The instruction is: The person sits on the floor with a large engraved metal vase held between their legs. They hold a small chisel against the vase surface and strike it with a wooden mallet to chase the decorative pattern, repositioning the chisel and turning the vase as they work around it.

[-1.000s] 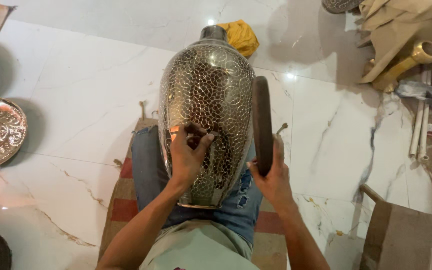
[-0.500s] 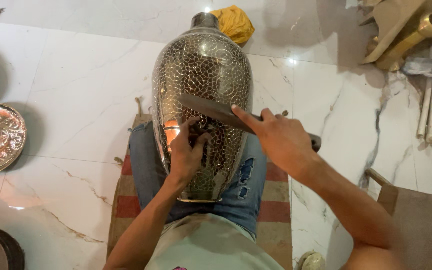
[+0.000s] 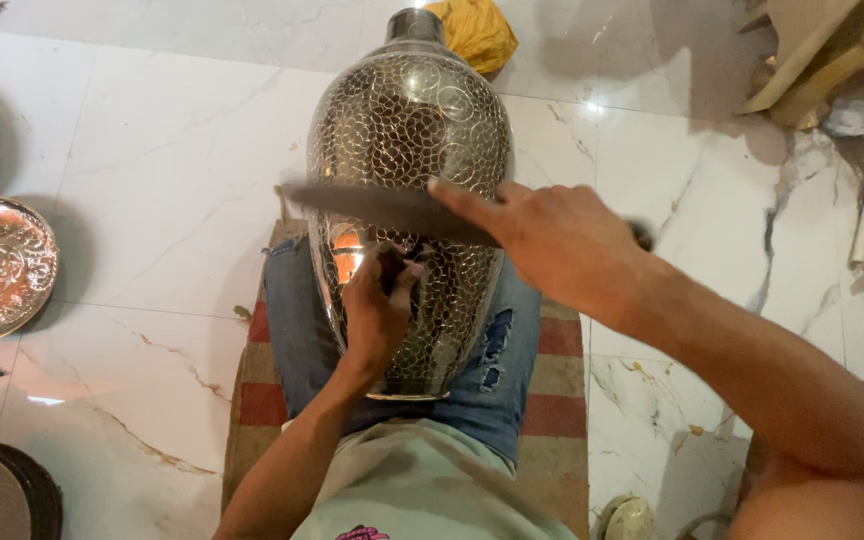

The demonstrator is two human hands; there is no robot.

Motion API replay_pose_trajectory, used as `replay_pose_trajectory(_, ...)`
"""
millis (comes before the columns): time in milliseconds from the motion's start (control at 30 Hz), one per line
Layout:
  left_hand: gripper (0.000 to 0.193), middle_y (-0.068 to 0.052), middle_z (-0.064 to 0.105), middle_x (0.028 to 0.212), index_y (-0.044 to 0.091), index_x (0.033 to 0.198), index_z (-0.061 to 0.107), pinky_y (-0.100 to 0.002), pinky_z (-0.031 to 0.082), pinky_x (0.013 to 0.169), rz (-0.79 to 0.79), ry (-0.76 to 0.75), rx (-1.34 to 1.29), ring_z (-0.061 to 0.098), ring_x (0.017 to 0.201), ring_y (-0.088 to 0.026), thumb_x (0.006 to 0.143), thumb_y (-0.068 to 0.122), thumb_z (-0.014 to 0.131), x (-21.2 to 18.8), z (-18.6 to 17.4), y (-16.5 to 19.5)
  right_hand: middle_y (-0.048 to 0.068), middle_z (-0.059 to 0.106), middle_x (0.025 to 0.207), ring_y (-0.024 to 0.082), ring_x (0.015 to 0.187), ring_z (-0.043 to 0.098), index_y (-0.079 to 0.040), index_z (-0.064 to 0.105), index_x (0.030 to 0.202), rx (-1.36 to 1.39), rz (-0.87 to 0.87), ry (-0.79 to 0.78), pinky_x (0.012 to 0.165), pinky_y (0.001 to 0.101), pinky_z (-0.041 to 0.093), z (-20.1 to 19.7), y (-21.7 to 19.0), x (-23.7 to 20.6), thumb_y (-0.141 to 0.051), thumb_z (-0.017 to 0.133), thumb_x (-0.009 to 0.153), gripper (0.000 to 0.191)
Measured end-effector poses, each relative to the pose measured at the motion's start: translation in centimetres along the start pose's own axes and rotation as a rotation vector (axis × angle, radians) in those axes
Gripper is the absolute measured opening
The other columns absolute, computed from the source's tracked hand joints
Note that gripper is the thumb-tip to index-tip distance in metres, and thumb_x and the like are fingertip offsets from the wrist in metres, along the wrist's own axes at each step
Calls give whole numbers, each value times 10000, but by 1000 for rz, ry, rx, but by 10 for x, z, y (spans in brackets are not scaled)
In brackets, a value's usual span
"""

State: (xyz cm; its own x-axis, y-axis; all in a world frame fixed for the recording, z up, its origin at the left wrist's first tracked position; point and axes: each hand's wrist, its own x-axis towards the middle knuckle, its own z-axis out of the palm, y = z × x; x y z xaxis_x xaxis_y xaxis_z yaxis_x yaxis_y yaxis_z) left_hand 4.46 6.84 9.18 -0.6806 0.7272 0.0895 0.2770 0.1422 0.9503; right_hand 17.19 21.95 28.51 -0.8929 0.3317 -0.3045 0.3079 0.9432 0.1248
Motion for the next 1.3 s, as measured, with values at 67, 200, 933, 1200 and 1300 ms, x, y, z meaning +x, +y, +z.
replay_pose_trajectory(67, 227, -89, 729, 867, 4, 1113, 627, -325, 561, 710, -1, 49, 2, 683, 750, -163, 942, 97, 746, -6, 3, 0, 117, 617, 940, 255, 698, 689, -413, 180, 1593, -24, -17, -19, 570, 394, 597, -7, -8, 2, -72, 577, 925, 849)
replay_pose_trajectory(200, 213, -87, 723, 897, 3, 1115, 627, -314, 564, 725, 68, 161, -61, 694, 772, -141, 943, 81, 725, -22, 7, -5, 119, 592, 946, 255, 713, 688, -375, 189, 1619, -13, -99, 25, 569, 378, 590, -13, -23, -1, -82, 582, 928, 847)
replay_pose_trajectory(933, 247, -84, 702, 909, -8, 1139, 580, -312, 551, 724, 45, 242, -163, 660, 794, -148, 959, 100, 711, -6, 14, -15, 172, 669, 1107, 360, 781, 704, -297, 182, 1600, 622, -161, 627, 609, 459, 597, 23, -2, 13, -134, 733, 895, 910)
replay_pose_trajectory(1200, 178, -68, 704, 844, 8, 1101, 614, -284, 516, 614, 24, 155, -67, 620, 683, -135, 968, 83, 705, 0, 5, -4, 129, 607, 988, 290, 751, 700, -434, 146, 1603, -94, -92, 57, 624, 419, 591, -5, -9, 5, -42, 619, 888, 942)
replay_pose_trajectory(1300, 112, -100, 696, 790, 5, 1052, 631, -310, 504, 596, -56, 22, 13, 627, 653, -166, 989, 76, 692, 8, 1, 1, 114, 606, 981, 260, 758, 695, -454, 150, 1616, 34, 0, 52, 619, 392, 592, -5, -5, 6, -38, 568, 963, 879)
